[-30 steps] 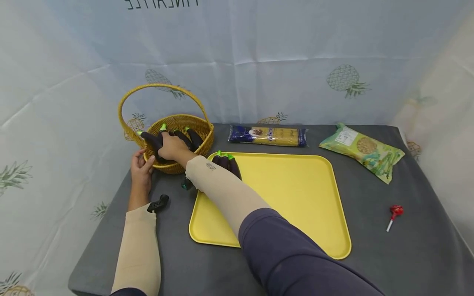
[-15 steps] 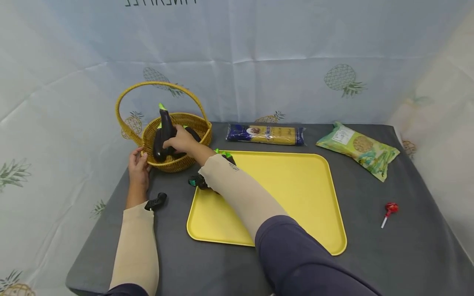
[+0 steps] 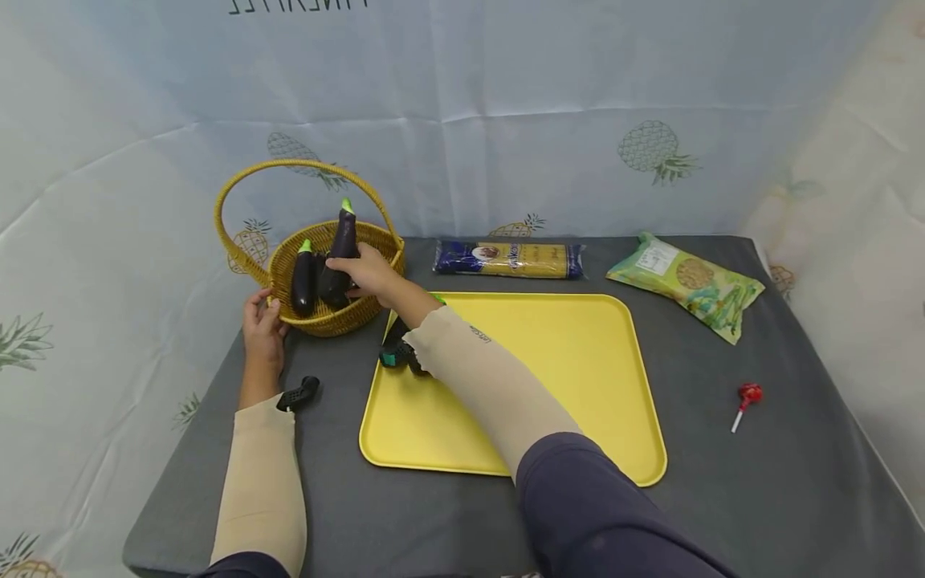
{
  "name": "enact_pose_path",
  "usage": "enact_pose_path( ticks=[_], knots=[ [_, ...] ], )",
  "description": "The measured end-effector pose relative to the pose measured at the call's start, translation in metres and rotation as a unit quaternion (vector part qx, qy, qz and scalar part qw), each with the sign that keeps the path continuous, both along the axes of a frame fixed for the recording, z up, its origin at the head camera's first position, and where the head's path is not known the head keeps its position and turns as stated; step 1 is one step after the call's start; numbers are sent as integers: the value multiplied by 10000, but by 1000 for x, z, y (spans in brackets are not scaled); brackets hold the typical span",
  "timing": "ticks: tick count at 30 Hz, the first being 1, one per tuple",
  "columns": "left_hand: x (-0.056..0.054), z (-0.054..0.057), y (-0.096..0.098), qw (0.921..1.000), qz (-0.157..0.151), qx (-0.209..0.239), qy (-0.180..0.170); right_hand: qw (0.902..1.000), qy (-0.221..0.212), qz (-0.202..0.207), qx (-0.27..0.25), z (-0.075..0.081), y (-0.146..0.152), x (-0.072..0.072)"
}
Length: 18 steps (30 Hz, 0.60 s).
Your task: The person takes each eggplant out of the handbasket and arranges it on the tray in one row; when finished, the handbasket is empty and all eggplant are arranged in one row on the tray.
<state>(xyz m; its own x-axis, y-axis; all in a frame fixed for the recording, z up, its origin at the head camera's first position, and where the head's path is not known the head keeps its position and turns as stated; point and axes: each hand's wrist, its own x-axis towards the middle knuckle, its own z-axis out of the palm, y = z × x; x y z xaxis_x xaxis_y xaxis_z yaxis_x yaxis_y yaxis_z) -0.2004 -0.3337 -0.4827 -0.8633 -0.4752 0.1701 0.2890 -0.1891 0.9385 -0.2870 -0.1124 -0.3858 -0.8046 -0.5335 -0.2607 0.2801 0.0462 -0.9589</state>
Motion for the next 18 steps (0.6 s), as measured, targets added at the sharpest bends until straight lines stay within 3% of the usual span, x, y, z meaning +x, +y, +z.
enact_pose_path(
  ticks=[13,18],
  knots=[
    [-3,-2,-2,9999,-77,103,8,9981,253,-509,-218,-10,91,-4],
    [-2,-3,-3,9999,-5,108,-59,9963,392,-765,95,-18,120,-1]
  ],
)
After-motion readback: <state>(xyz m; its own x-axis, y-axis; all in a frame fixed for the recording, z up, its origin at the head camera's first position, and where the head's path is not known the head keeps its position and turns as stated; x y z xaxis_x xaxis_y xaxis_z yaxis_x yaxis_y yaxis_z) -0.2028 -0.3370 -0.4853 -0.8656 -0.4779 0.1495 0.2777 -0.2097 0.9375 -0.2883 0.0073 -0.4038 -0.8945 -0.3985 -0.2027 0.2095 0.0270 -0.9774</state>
